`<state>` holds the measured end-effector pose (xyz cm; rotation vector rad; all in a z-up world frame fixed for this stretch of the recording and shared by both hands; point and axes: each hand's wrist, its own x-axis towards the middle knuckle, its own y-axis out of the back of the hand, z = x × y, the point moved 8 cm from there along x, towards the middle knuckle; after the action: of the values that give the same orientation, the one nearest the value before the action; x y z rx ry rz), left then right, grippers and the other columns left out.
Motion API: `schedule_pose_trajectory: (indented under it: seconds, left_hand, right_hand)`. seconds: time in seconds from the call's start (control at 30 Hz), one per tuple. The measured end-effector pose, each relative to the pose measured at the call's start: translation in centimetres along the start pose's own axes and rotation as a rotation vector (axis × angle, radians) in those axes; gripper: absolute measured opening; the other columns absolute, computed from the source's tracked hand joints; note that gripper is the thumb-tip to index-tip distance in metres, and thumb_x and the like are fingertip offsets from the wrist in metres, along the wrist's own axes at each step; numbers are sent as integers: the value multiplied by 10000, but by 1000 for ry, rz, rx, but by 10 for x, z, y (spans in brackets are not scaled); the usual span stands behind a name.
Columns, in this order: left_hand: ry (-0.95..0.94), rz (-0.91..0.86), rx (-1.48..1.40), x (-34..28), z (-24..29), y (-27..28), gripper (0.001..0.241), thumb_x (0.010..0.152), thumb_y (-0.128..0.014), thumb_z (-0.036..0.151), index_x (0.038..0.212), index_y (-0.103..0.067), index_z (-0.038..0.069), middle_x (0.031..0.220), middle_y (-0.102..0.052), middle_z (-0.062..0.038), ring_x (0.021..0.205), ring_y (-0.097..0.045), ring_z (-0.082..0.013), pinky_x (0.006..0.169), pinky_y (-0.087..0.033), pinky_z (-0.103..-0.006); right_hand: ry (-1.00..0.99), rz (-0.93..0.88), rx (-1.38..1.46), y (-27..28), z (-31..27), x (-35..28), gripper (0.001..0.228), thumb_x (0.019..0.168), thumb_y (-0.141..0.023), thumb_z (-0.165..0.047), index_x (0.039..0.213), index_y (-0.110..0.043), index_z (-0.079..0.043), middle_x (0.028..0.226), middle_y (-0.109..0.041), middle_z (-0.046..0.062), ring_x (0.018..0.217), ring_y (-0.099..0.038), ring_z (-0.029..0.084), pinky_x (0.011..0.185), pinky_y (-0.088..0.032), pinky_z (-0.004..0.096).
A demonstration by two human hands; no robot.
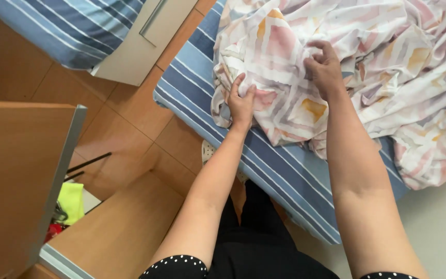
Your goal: Fold linens such as sheets and pillowcases and organize them into a wardrobe.
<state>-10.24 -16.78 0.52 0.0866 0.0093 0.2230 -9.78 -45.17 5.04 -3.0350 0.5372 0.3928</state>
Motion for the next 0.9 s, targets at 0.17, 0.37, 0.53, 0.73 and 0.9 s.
schedule_pose_trajectory:
  seconds: [0.17,0.37,0.53,0.73,0.9]
  left_hand:
    - [61,-157,-194,-19,30,5,549,837,-801,12,1364,-645,37,1334,-623,-125,1234,-576,-206,1076,-461,-317]
    - [23,-207,-207,-38,37,24,598,838,-797,29,1403,-602,19,1419,-607,-127,1278,-587,-189,1086,-497,-321]
    - [6,-221,85,-23,39,37,566,779,-852,63,1302,-655,-22,1326,-678,-159,1206,-642,-199,1027,-517,-347]
    - [29,-347,361,-11,36,45,351,820,-877,214,1113,-814,32,1056,-705,-101,1050,-661,-199,930,-533,-347]
    - [263,-467,-203,47,-20,18,350,887,-814,217,1143,-762,-16,1269,-602,65,1034,-644,-143,846,-554,-313]
  right_hand:
    - [-109,-270,-4,-25,-23,-8,421,973,-685,-13,1389,-677,-70,955,-642,-47,690,-516,34,566,-408,205]
    - [-72,-522,-23,-20,-40,-36,524,860,-682,9,1382,-705,-31,938,-661,-15,723,-549,37,642,-427,188]
    - [232,-464,-530,-17,-73,-50,441,869,-779,-68,1305,-715,-59,1037,-692,6,870,-638,122,774,-513,277]
    - [714,-369,-965,-37,-139,-59,191,869,-815,-147,1041,-751,-95,1093,-699,97,1009,-635,313,849,-516,413]
    - [171,-384,-448,-55,-56,57,214,1074,-721,-232,1048,-688,-22,926,-651,27,811,-545,111,704,-447,297]
